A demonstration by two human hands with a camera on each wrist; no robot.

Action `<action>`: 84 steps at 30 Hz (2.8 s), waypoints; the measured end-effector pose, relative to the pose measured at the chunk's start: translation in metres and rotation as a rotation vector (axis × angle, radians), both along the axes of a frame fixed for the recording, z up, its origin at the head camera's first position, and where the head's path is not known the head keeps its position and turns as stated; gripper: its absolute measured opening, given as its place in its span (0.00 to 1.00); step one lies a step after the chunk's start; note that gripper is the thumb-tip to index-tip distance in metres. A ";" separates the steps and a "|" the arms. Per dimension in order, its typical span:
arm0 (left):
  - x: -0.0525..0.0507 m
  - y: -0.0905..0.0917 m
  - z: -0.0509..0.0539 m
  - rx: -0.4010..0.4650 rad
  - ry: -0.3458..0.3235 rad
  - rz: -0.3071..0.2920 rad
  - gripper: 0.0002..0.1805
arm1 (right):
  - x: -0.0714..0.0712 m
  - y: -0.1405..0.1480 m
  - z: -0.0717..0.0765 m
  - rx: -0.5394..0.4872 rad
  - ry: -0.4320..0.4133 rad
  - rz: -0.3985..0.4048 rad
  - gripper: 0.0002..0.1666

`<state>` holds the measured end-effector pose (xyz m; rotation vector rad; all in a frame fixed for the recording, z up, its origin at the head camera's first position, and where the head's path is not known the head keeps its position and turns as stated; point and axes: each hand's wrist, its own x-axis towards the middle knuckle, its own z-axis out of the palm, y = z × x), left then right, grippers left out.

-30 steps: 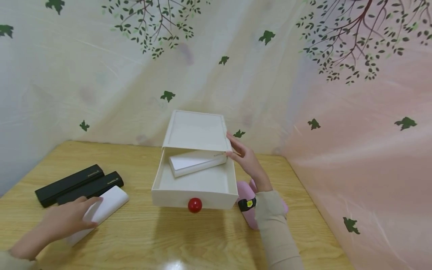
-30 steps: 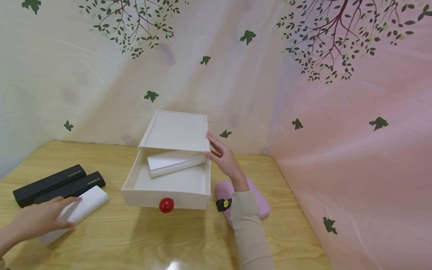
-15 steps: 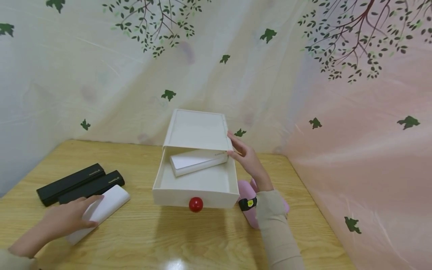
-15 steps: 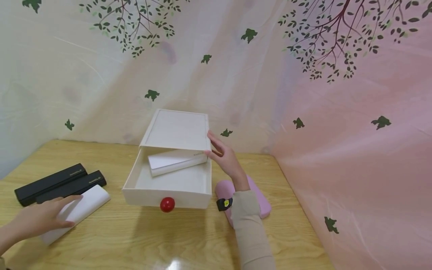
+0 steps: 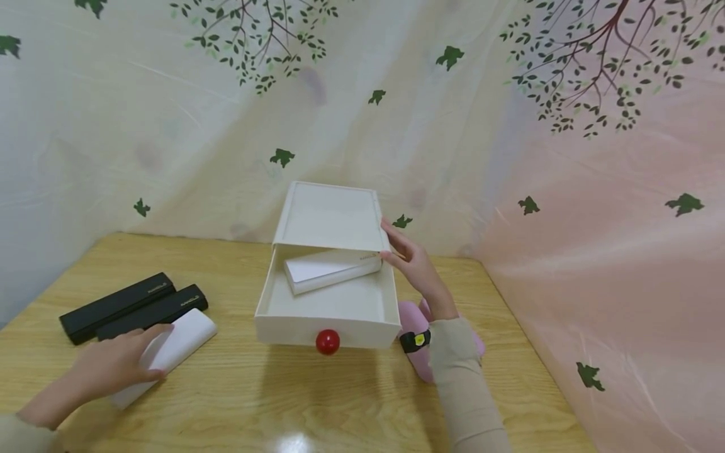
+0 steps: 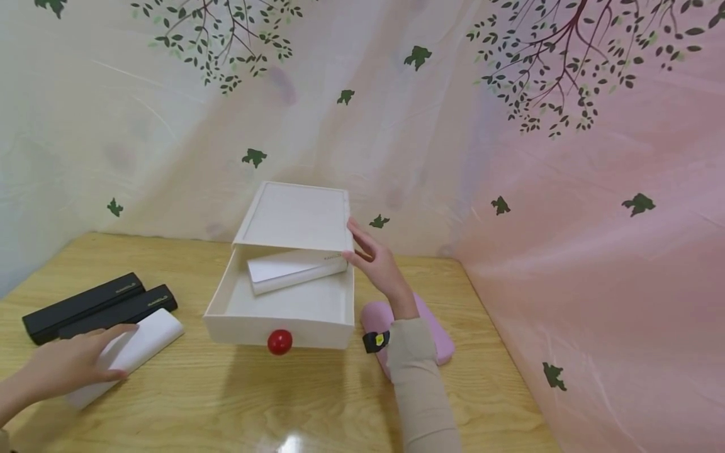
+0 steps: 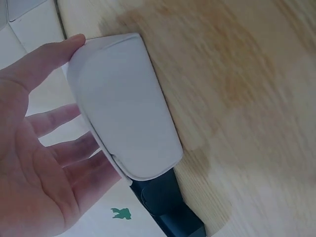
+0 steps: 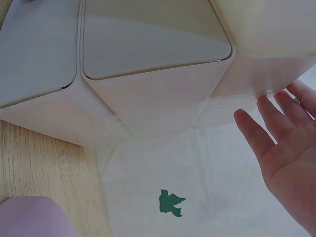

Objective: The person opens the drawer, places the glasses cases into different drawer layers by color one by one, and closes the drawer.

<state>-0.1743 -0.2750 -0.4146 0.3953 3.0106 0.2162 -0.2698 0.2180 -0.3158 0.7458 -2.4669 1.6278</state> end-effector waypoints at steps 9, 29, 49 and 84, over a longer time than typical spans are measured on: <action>0.001 0.000 0.008 0.046 0.052 -0.011 0.47 | -0.001 0.000 -0.002 0.006 0.001 -0.001 0.35; 0.004 0.030 0.109 0.050 0.317 -0.133 0.44 | -0.002 0.000 0.000 -0.005 0.012 0.018 0.35; 0.016 0.070 0.168 -0.059 0.484 -0.217 0.41 | 0.001 0.003 -0.001 -0.005 -0.030 -0.015 0.35; -0.007 0.177 0.197 0.161 0.597 -0.577 0.36 | -0.001 0.000 0.000 -0.014 -0.034 -0.012 0.34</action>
